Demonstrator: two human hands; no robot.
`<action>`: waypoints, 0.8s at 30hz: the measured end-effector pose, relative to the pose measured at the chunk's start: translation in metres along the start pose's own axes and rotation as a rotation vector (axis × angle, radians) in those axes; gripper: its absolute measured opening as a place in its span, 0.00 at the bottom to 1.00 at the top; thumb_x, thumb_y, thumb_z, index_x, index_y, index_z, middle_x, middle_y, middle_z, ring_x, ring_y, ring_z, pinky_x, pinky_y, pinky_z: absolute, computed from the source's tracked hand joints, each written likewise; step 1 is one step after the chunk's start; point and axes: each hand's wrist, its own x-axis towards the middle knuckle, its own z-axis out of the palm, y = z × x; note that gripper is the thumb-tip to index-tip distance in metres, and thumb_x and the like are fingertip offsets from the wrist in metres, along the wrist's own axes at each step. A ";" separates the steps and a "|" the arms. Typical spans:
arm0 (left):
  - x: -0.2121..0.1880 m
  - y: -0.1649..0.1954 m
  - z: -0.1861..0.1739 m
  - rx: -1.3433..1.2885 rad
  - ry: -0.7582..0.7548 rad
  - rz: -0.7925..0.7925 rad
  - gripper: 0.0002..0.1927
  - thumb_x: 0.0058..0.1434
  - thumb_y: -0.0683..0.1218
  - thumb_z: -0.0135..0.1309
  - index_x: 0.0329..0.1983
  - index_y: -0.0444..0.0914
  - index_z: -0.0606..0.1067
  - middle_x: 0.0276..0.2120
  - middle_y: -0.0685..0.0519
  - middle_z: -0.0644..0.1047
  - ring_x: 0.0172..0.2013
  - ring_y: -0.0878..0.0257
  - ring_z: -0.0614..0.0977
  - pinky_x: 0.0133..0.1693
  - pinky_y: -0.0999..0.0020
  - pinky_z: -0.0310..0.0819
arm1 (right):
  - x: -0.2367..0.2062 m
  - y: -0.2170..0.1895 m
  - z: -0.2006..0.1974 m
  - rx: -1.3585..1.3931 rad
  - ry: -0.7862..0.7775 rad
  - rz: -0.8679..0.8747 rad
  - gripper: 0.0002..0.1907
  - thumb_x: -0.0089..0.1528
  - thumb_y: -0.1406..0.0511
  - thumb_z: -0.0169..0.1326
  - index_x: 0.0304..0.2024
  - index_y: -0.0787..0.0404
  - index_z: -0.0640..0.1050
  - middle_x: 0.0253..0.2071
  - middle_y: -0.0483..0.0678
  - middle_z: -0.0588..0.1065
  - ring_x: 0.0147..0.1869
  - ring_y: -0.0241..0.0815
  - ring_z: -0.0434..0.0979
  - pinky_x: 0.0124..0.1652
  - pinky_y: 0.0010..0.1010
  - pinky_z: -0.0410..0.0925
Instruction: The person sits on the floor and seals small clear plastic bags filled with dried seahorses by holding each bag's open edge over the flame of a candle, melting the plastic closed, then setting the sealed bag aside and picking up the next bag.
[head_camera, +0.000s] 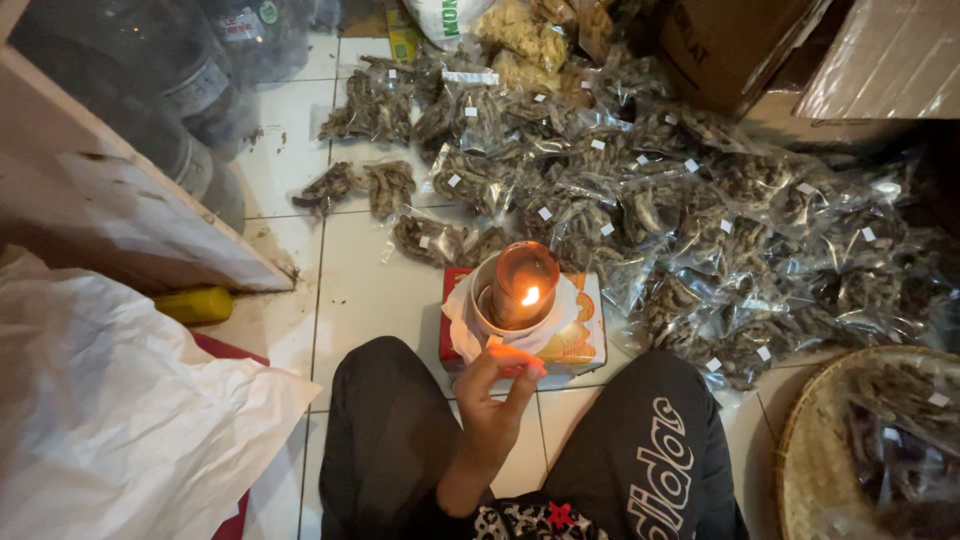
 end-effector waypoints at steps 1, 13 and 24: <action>-0.001 -0.001 0.003 -0.002 -0.021 0.012 0.04 0.65 0.39 0.60 0.37 0.32 0.77 0.35 0.50 0.81 0.36 0.65 0.83 0.41 0.72 0.78 | -0.004 -0.011 0.002 0.036 0.002 -0.032 0.08 0.70 0.72 0.53 0.48 0.66 0.68 0.45 0.61 0.69 0.45 0.51 0.73 0.43 0.40 0.72; -0.007 0.045 0.041 0.149 -0.529 0.140 0.38 0.52 0.53 0.71 0.62 0.35 0.70 0.56 0.43 0.77 0.56 0.48 0.81 0.58 0.60 0.74 | -0.145 -0.101 0.060 0.459 -0.436 -0.808 0.06 0.74 0.72 0.55 0.47 0.65 0.69 0.45 0.57 0.70 0.48 0.47 0.72 0.52 0.41 0.71; -0.024 0.027 0.017 0.364 -0.619 -0.357 0.39 0.58 0.44 0.64 0.74 0.42 0.64 0.40 0.45 0.79 0.40 0.50 0.84 0.45 0.62 0.78 | -0.233 -0.121 0.065 0.916 -1.005 -0.393 0.29 0.66 0.55 0.64 0.62 0.58 0.68 0.68 0.54 0.67 0.74 0.52 0.69 0.71 0.58 0.63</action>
